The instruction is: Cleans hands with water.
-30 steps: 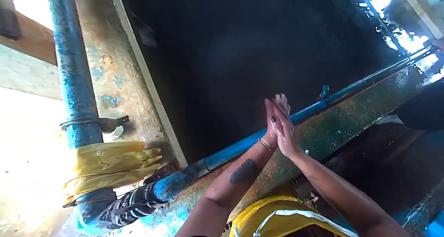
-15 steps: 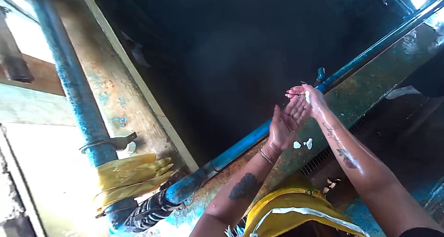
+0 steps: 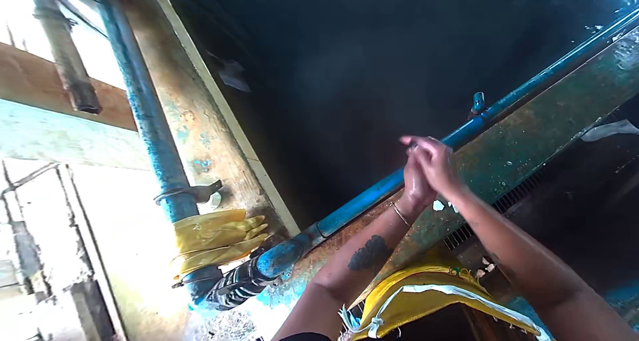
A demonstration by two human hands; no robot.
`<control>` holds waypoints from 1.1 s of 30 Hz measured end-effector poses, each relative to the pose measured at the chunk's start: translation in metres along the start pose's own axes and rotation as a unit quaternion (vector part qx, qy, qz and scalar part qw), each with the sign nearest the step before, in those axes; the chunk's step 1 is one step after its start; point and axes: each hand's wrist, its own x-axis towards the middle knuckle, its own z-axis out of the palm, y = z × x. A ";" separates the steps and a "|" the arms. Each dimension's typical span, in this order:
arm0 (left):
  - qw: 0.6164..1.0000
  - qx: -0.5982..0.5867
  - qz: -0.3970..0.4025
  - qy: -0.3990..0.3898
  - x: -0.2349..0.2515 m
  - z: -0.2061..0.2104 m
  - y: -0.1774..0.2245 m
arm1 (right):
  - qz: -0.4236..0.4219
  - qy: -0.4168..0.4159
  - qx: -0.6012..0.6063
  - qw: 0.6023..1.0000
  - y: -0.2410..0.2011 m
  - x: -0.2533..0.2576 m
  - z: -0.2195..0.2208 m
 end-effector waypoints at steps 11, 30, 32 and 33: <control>0.994 -0.048 -0.046 -0.084 0.002 -0.008 0.006 | 0.198 -0.026 0.124 0.972 0.039 0.037 -0.002; 0.983 -0.058 -0.106 -0.142 0.006 -0.012 -0.008 | 0.174 0.000 0.358 0.918 0.029 -0.011 -0.005; 0.967 0.166 0.048 -0.186 0.005 -0.019 -0.016 | 0.245 -0.013 0.373 0.895 0.029 -0.005 -0.010; 0.921 0.292 0.152 -0.208 0.008 -0.026 -0.016 | 0.254 0.014 0.403 0.879 0.027 -0.008 -0.005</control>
